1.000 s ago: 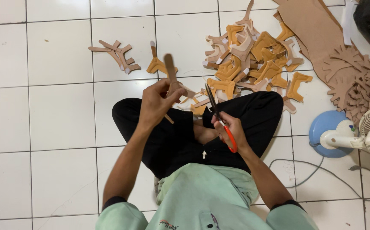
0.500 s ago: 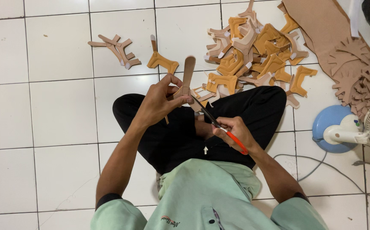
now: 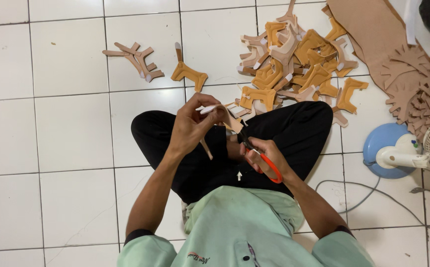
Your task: The person sits on the floor and uses scissors to trim the edges of small beige shoe parts. They pick up each part, trim it, and place it on a growing pile on the floor.
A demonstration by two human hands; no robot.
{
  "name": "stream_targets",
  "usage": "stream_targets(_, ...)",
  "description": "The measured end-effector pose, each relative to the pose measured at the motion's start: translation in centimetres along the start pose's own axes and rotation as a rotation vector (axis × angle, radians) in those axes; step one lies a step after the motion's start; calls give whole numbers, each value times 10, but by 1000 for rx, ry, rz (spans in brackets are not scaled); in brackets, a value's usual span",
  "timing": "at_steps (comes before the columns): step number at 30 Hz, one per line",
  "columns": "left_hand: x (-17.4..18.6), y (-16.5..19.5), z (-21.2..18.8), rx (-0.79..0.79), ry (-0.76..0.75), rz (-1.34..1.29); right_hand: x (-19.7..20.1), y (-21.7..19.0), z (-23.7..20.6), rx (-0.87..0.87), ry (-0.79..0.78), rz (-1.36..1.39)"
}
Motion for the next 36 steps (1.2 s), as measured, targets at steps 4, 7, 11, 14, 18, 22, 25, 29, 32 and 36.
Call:
stream_targets(4,-5,-3,-3,41,31,-40,-3,7,0,-19,36,81)
stream_targets(7,-11,4,-1,51,43,-31,-3,14,-2,-57,64,124)
stream_targets(11,-2,32,0,30,137,-1,1,19,-2,-21,114,123)
stream_targets(14,42,65,-9,-120,374,94,4,22,0,-51,171,231)
stream_targets(18,111,70,1,-275,514,241,2,24,9,-14,168,227)
stream_targets(22,192,1,39,-187,621,258,-5,29,16,7,128,252)
stream_targets(25,222,-78,33,243,786,783,-9,34,13,-24,134,300)
stream_targets(29,204,-143,62,460,654,874,-3,38,17,-45,184,281)
stream_targets(32,169,-163,100,606,453,861,-1,40,16,-58,211,289)
stream_targets(36,132,-163,113,688,445,917,1,40,9,-33,236,290)
Point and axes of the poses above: each hand's wrist, its own z-axis towards the middle knuckle, its own x-axis out of the back of the hand, y = z × x, the point moved 2 cm from there along z, towards the middle knuckle, and after that the axes turned 15 degrees about -y, right-handed, at the moved point
